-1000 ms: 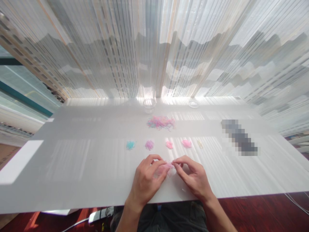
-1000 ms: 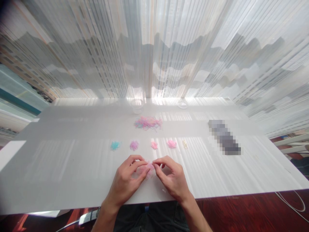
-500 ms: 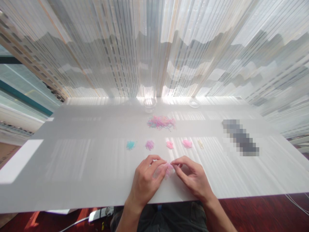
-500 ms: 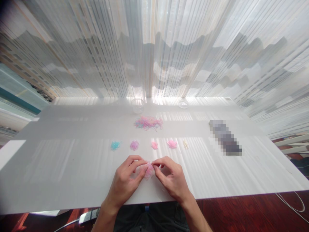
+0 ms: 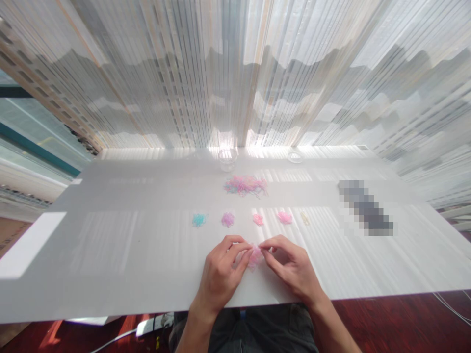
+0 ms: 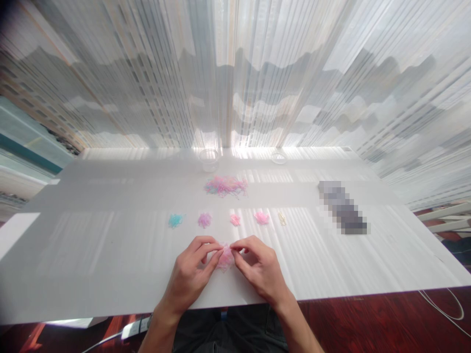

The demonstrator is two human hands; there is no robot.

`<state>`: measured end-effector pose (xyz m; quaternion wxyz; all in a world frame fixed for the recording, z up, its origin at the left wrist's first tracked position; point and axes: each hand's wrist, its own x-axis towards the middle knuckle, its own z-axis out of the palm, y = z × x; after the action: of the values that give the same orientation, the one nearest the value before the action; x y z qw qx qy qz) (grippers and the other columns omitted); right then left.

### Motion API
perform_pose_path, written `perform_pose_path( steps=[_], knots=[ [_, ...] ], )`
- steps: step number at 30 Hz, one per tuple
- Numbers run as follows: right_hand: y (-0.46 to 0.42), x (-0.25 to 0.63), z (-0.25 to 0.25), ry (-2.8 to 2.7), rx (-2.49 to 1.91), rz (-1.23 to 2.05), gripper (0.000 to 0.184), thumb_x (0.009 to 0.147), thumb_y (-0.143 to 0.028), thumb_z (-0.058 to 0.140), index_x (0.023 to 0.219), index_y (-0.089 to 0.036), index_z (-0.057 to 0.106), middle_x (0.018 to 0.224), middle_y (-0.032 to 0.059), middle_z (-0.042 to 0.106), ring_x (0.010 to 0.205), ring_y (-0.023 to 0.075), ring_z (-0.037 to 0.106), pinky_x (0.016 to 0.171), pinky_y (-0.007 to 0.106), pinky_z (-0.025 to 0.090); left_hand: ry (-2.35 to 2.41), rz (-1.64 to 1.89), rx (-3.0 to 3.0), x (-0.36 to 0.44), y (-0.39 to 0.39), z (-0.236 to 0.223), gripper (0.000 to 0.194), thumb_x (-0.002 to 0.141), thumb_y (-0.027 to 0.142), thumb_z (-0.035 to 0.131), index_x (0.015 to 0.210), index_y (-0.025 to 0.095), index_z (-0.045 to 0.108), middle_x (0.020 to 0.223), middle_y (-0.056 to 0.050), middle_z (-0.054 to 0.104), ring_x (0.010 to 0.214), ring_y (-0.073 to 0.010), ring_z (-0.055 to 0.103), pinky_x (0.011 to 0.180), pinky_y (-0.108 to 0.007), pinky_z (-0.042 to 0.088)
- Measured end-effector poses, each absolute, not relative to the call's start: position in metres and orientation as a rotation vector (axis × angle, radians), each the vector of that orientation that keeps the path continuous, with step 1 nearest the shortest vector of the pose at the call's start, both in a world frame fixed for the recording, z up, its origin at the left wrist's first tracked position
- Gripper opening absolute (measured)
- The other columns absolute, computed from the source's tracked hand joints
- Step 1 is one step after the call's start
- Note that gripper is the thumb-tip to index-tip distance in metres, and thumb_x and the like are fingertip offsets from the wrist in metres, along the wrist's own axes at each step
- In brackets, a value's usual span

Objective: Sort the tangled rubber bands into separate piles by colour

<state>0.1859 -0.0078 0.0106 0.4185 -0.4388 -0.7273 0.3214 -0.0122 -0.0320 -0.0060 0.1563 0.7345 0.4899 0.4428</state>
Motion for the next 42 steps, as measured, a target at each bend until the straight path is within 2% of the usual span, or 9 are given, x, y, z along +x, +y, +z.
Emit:
perform_pose_path(
  steps=[12,18,22,27,33,42],
  knots=[
    [-0.0067,0.1837,0.0069,-1.833,-1.133,0.733,0.008,0.096,-0.022,0.061,0.092,-0.023,0.068,0.084,0.0031,0.072,0.073,0.0164,0.066,0.068,0.027,0.056,1.389,1.283,2.08,-0.0123,-0.0319,-0.0048,0.008,0.102,0.02,0.061,0.105,0.019,0.068,0.099,-0.006,0.07,0.071,-0.0122,0.065,0.064,-0.023,0.058],
    [-0.006,0.1825,0.0065,-1.892,-1.039,0.7,0.011,0.095,-0.024,0.065,0.106,-0.023,0.068,0.093,0.0053,0.072,0.078,0.0173,0.067,0.069,0.028,0.058,1.364,1.298,2.07,-0.0125,-0.0314,-0.005,0.01,0.101,0.017,0.06,0.107,0.019,0.068,0.101,-0.007,0.069,0.077,-0.0132,0.067,0.064,-0.021,0.058],
    [-0.0068,0.1834,0.0045,-1.907,-1.037,0.657,0.006,0.097,-0.021,0.063,0.098,-0.023,0.069,0.088,0.0043,0.071,0.077,0.0165,0.066,0.069,0.028,0.058,1.375,1.303,2.078,-0.013,-0.0319,-0.0056,0.01,0.101,0.017,0.061,0.107,0.019,0.068,0.101,-0.007,0.069,0.076,-0.0129,0.067,0.064,-0.022,0.057],
    [-0.0072,0.1836,0.0047,-1.895,-1.016,0.638,0.011,0.095,-0.026,0.068,0.106,-0.023,0.069,0.091,0.005,0.072,0.077,0.0174,0.067,0.066,0.028,0.058,1.402,1.289,2.087,-0.0133,-0.0322,-0.0057,0.011,0.103,0.02,0.058,0.106,0.019,0.068,0.101,-0.007,0.07,0.074,-0.0132,0.067,0.064,-0.023,0.058],
    [-0.0075,0.1834,0.0036,-1.89,-1.009,0.622,0.006,0.097,-0.022,0.066,0.098,-0.024,0.072,0.086,0.0039,0.071,0.076,0.0173,0.068,0.067,0.029,0.059,1.405,1.283,2.092,-0.0131,-0.0319,-0.0061,0.009,0.102,0.02,0.059,0.105,0.019,0.068,0.1,-0.007,0.07,0.072,-0.0128,0.066,0.063,-0.023,0.057],
    [-0.0087,0.1829,0.0056,-1.894,-1.008,0.634,0.01,0.094,-0.018,0.067,0.1,-0.024,0.072,0.088,0.004,0.072,0.079,0.0174,0.069,0.069,0.028,0.058,1.378,1.277,2.079,-0.0135,-0.0316,-0.0075,0.01,0.103,0.019,0.057,0.108,0.02,0.066,0.103,-0.007,0.069,0.075,-0.013,0.067,0.065,-0.023,0.058]
  ],
)
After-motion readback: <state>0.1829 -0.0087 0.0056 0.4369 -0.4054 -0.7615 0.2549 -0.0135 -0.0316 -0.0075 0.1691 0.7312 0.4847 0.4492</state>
